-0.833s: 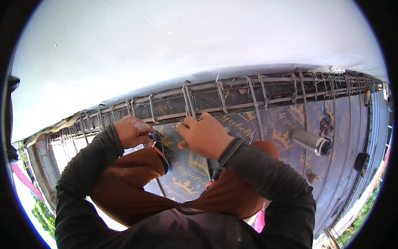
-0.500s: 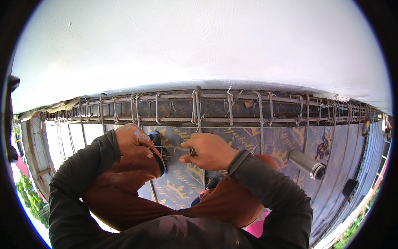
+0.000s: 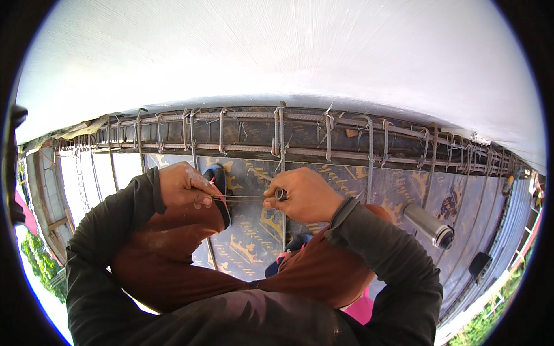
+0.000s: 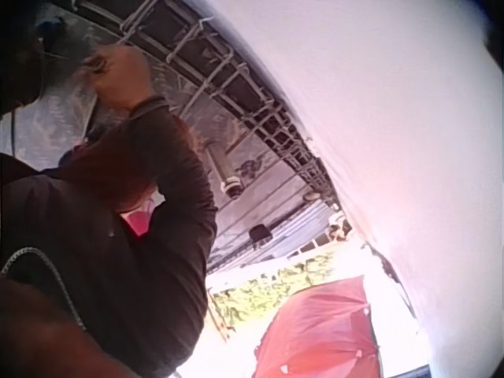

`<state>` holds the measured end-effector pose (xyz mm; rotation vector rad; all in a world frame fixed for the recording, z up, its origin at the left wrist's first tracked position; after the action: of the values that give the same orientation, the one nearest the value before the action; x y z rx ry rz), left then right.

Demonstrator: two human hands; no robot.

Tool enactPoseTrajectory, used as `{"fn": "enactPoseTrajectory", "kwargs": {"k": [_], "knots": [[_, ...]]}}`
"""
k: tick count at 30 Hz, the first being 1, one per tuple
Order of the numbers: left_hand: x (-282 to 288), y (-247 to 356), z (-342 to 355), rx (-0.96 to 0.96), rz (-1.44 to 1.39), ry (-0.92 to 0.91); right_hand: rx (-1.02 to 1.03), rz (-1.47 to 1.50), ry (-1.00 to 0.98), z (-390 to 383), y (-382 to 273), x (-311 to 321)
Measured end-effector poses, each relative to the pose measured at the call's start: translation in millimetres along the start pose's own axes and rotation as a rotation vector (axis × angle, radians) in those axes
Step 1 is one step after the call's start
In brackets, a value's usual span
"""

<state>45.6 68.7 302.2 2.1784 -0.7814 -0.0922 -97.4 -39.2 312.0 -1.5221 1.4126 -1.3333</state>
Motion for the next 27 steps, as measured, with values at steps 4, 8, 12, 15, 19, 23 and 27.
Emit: {"fn": "enactPoseTrajectory", "kwargs": {"k": [4, 8, 12, 15, 19, 23, 27], "knots": [[-0.2, -10.0, 1.7, 0.144, -0.067, -0.005, -0.007, -0.016, 0.068, -3.1, 10.8, 4.6], [-4.0, -2.7, 9.5, -0.141, 0.104, 0.077, 0.210, -0.356, 0.058, -12.7, -8.5, -4.4], [-12.0, 7.7, 13.6, -0.345, 0.256, 0.072, 0.221, -0.361, 0.001, -14.7, -5.5, -8.0], [-22.7, 11.5, 15.1, -0.449, 0.398, 0.064, 0.202, -0.365, -0.027, -15.0, -0.6, -11.8], [-27.7, 22.8, 17.2, -0.517, 0.601, 0.118, 0.175, -0.502, -0.032, -15.7, 6.6, -16.6], [-36.4, 8.8, 25.7, -0.450, 0.698, 0.097, 0.160, -0.509, -0.036, -14.3, 7.1, -22.7], [-35.1, 12.1, 21.1, -0.509, 0.773, 0.146, 0.132, -0.530, -0.066, -8.1, 0.6, -25.3]]}}
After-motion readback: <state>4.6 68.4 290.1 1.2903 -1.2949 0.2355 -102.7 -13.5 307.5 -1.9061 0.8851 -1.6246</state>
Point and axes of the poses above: each hand's wrist, its own z-axis towards the middle knuckle, its own x-axis out of the back of the hand, y = z × x, the point moved 10 cm from there along z, towards the middle knuckle, and after that the axes turned 5 degrees about z, right-handed, at the moved point
